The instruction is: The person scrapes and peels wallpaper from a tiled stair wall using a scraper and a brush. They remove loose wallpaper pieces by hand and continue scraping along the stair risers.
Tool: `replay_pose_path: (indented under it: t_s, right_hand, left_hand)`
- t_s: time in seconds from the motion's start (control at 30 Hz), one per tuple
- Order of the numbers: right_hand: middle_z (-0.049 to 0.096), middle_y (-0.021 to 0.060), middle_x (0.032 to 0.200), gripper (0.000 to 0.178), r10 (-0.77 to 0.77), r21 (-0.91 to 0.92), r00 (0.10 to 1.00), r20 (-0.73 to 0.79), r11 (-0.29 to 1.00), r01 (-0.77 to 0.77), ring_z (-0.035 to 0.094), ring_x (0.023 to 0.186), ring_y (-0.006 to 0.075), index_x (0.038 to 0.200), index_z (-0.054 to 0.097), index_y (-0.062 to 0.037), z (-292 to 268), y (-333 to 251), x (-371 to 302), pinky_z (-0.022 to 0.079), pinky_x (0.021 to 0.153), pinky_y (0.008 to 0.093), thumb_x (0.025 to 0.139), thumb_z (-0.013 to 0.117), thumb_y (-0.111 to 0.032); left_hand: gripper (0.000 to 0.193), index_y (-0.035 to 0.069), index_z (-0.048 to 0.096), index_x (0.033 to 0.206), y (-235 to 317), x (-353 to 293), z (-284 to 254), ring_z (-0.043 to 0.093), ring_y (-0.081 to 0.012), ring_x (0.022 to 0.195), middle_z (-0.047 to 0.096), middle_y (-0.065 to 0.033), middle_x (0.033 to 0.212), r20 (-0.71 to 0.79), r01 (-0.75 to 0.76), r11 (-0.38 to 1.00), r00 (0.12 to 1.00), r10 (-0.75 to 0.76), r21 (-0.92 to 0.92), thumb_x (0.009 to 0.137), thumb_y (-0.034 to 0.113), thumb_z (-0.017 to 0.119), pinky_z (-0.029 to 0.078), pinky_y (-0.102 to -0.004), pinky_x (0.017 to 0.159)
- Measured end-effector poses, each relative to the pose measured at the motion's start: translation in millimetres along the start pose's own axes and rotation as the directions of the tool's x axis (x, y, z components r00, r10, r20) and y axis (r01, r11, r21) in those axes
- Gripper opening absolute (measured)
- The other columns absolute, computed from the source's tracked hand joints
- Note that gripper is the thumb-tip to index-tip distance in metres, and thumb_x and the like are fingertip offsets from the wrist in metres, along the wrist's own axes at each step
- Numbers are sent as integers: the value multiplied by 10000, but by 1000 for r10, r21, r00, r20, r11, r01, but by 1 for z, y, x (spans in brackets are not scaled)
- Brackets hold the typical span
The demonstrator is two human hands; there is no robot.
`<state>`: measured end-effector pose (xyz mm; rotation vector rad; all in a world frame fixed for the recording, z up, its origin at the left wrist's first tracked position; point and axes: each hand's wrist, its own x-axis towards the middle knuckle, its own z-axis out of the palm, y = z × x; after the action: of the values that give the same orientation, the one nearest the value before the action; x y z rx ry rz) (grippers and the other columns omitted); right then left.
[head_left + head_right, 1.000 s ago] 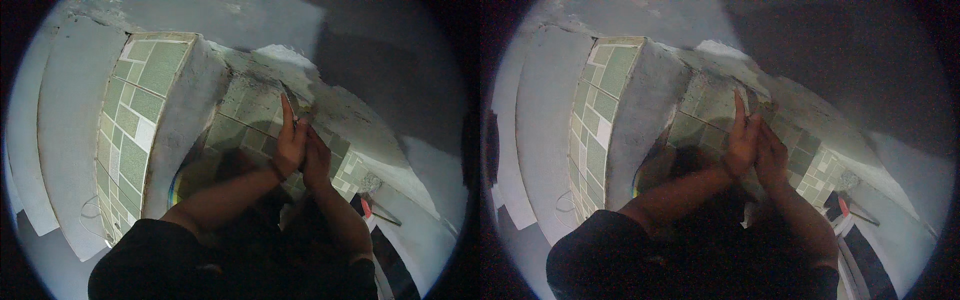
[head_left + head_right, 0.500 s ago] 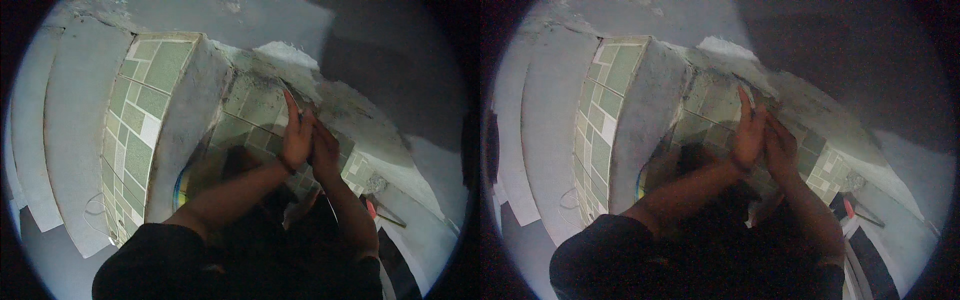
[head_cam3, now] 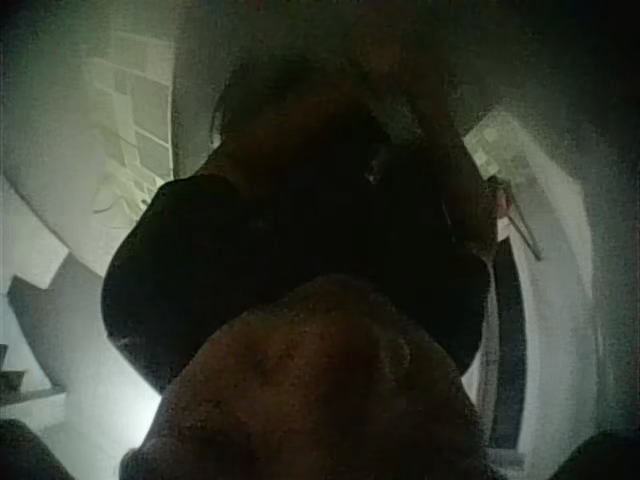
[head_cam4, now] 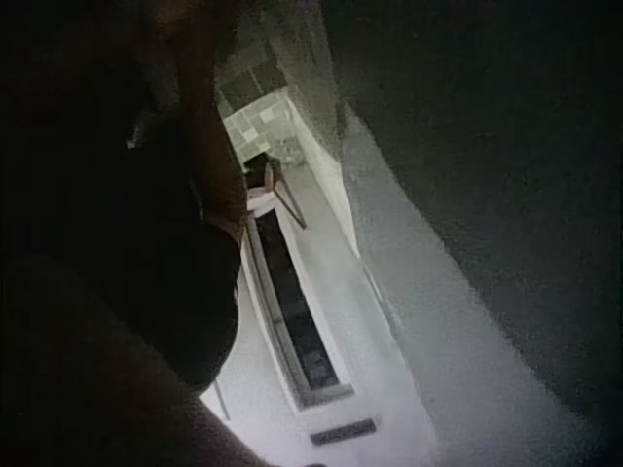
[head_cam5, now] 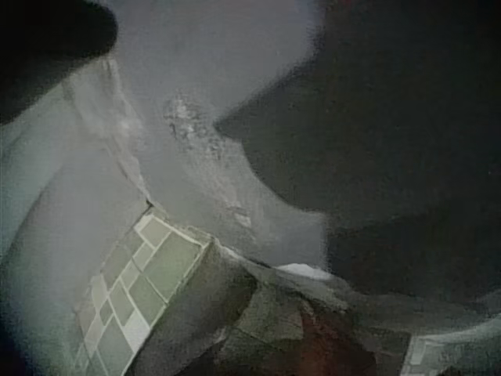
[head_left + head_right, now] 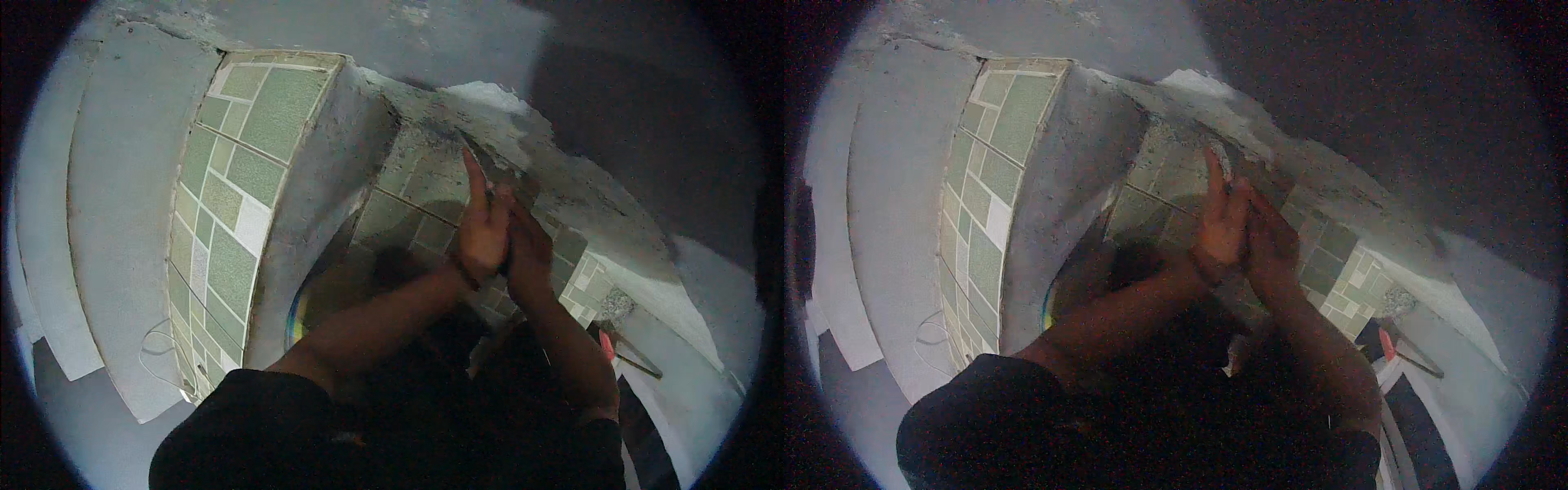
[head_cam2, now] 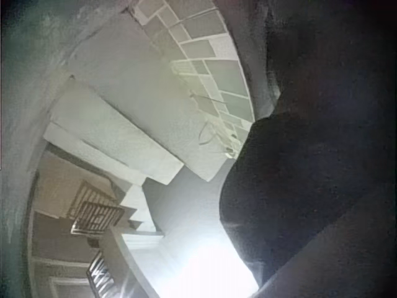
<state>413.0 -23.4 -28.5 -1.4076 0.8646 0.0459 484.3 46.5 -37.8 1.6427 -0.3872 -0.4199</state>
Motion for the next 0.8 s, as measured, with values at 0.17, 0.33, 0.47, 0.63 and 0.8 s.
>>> replay_pose_path:
  t_s: [0.17,0.33,0.47,0.63,0.8]
  right_hand:
    - [611,158,1301,444,-333,-159,942,31,929,334,610,1124,239,1362,546,-34,4,13,8,459,975,349,1011,430,-281]
    - [594,176,1315,454,-264,-140,964,22,954,264,588,1169,270,1367,533,-32,5,16,11,445,994,370,1011,421,-291]
    - [610,178,1279,440,-457,-296,888,53,842,451,598,1154,287,1352,539,-36,13,8,24,450,987,376,1003,439,-284]
    - [641,130,1205,439,-630,-430,765,132,659,617,619,1062,204,1344,547,-41,12,-6,27,483,911,349,1013,432,-305]
    - [673,64,1001,427,76,49,992,-96,996,-72,583,731,86,1330,565,-50,-31,-2,-29,457,610,255,1002,436,-289]
  left_hand:
    - [783,121,-185,1540,-4,-1,1,616,-314,1012,514,-276,1317,-37,78,996,996,-80,-49,1043,278,399,481,-379,872]
    - [761,108,-138,1552,-7,7,-11,599,-329,1041,421,-299,1438,7,240,971,971,-240,-22,1039,282,396,476,-390,896]
    - [765,101,-125,1554,-10,11,-12,613,-297,937,509,-280,1348,-127,-97,936,981,148,340,1037,283,408,496,-370,833]
    - [767,72,-172,1535,-9,13,-23,619,-315,945,509,-304,1325,-36,247,969,968,-247,-4,1039,275,377,499,-377,868]
    - [797,86,-236,1513,1,-21,23,622,-306,922,592,-257,1184,233,230,973,948,-217,-28,1037,231,386,506,-387,864]
